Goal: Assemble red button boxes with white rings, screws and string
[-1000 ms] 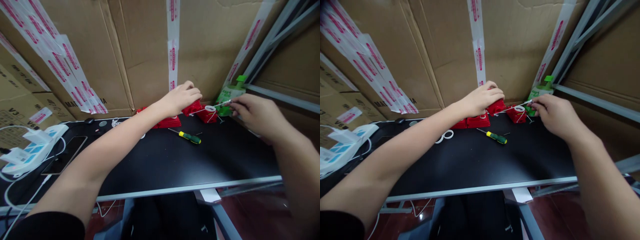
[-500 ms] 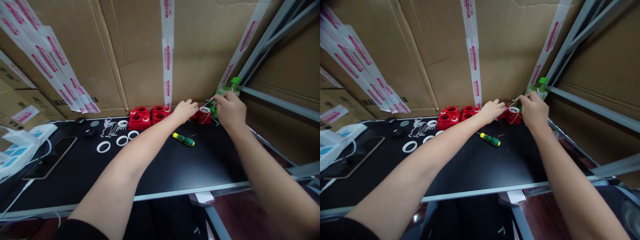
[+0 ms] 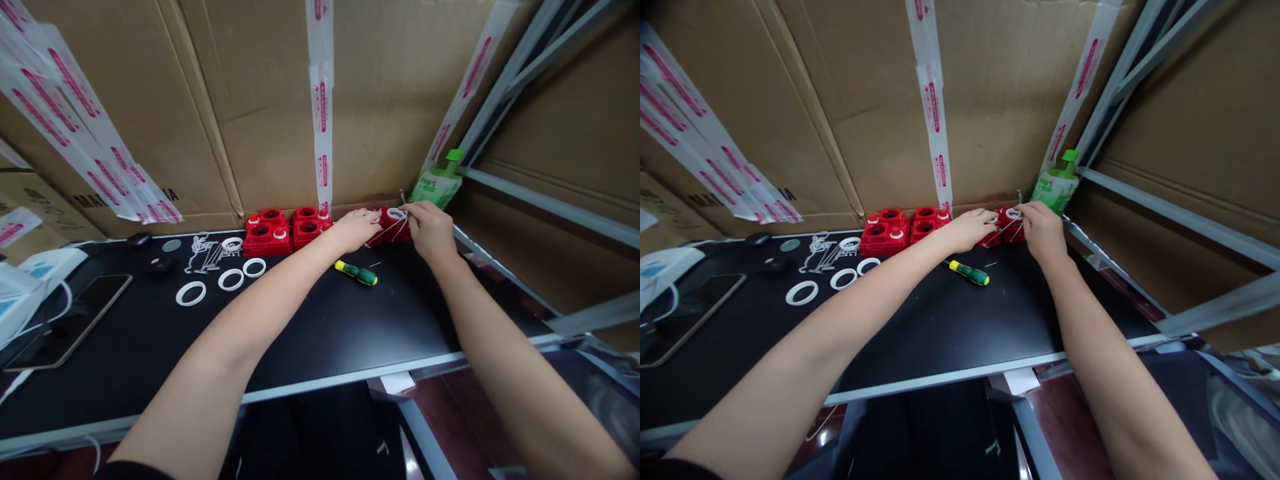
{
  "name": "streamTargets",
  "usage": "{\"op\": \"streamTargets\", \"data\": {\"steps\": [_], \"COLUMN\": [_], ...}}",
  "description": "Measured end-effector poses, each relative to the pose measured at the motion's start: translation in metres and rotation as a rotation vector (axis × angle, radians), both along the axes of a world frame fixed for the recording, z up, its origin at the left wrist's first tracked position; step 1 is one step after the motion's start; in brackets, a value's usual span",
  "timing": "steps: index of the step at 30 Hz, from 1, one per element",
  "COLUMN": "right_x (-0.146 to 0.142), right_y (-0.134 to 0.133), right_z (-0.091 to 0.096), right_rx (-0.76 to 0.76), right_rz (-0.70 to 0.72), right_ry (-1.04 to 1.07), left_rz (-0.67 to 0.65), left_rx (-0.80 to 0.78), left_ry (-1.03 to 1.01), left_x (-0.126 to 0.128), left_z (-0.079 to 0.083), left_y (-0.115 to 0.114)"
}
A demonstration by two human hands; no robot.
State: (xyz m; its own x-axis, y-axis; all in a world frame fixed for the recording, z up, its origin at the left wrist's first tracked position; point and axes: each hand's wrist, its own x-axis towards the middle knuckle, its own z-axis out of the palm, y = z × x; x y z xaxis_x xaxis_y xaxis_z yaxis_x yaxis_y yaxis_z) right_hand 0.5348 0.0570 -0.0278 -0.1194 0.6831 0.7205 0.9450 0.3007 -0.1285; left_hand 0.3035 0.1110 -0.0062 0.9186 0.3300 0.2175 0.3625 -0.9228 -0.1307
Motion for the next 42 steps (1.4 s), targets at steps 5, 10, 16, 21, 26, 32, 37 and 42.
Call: {"op": "streamTargets", "data": {"steps": [5,10,16,21,26,32,37,42], "right_x": [-0.003,-0.004,-0.007,-0.007,0.000,0.004,0.003,0.004], "right_y": [0.004,0.009,0.020,0.029,0.032,0.034,0.034,0.028], "right_z": [-0.007,-0.012,-0.022,-0.029,-0.031,-0.028,-0.024,-0.022], "right_rx": [-0.024,-0.023,0.028,0.013,-0.032,-0.085,-0.111,-0.121], "right_rz": [0.031,0.047,0.036,0.052,0.033,0.026,0.033,0.013], "right_ry": [-0.017,-0.051,-0.029,-0.072,-0.143,-0.192,-0.192,-0.147], "left_rz": [0.074,-0.120,-0.145,-0.085,-0.034,0.041,0.052,0.058], "left_rx": [0.033,-0.136,-0.287,-0.367,-0.475,-0.508,-0.499,-0.487], "left_ry": [-0.019,-0.220,-0.314,-0.379,-0.412,-0.451,-0.438,-0.418], "left_x": [-0.049,-0.119,-0.202,-0.224,-0.219,-0.227,-0.228,-0.229], "left_z": [0.022,0.025,-0.015,-0.035,-0.036,-0.029,-0.028,-0.027], "left_y": [-0.044,-0.119,-0.148,-0.131,-0.129,-0.132,-0.132,-0.132]}}
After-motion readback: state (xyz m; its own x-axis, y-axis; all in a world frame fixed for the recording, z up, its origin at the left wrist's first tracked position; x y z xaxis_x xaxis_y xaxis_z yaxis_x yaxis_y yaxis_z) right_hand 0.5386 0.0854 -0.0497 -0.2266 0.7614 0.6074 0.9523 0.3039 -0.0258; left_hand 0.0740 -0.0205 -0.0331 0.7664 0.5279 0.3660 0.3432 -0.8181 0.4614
